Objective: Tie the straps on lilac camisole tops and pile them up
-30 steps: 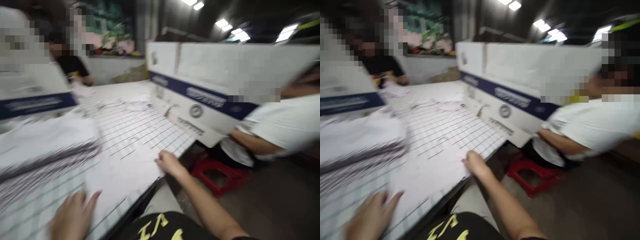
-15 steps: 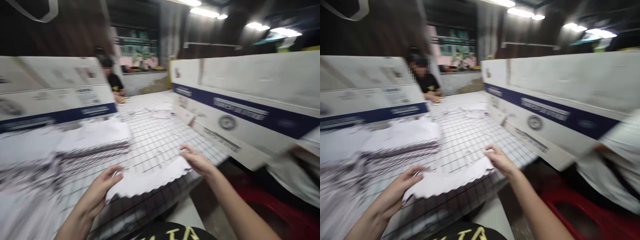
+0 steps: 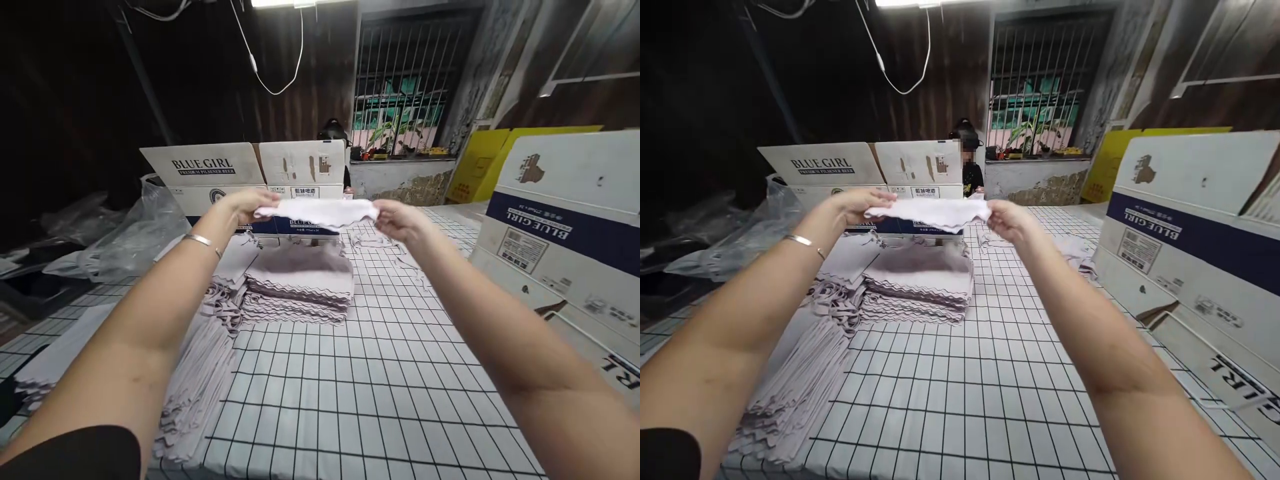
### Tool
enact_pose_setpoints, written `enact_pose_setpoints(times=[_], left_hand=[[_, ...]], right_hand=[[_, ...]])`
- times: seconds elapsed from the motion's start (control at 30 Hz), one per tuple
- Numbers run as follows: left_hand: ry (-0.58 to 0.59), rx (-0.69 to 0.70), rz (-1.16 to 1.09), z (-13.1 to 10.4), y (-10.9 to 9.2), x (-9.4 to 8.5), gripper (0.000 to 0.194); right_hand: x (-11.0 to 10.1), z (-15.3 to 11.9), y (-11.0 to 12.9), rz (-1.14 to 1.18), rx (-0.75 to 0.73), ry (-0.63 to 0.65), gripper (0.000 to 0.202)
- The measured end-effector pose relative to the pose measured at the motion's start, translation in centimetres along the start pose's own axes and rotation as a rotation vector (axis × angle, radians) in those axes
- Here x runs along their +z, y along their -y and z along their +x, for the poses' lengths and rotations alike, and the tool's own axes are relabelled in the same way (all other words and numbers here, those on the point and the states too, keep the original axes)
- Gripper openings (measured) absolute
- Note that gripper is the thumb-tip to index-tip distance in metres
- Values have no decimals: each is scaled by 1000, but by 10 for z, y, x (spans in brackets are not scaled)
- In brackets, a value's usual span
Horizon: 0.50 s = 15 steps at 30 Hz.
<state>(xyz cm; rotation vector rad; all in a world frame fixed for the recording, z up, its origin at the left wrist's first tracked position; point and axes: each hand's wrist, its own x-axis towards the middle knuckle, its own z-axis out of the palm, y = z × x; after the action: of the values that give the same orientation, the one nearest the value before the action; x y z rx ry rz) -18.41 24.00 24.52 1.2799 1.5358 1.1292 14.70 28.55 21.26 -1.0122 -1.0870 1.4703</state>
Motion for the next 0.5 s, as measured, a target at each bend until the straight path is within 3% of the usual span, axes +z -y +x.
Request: enact_pose_setpoints(times=[0.13, 0.23, 0.3, 0.43, 0.47, 0.5], left_hand=[[-97, -193, 443, 5, 84, -11, 31], [-151, -221, 601, -4, 125, -3, 34], [-162, -174, 694, -11, 130, 5, 35], [-174, -53, 926, -26, 119, 14, 29], [-231, 38, 1081, -28, 118, 12, 26], [-263, 218, 1154, -29, 120, 9, 26]], right_hand=[[18, 6, -84, -186, 181, 68, 10], [19, 2, -133, -269, 216, 72, 11], [17, -2, -150, -324, 186, 49, 13], [-3, -2, -162, -455, 89, -9, 16], [-15, 2, -163, -546, 51, -37, 17], [-31, 8, -164, -663, 15, -78, 18]])
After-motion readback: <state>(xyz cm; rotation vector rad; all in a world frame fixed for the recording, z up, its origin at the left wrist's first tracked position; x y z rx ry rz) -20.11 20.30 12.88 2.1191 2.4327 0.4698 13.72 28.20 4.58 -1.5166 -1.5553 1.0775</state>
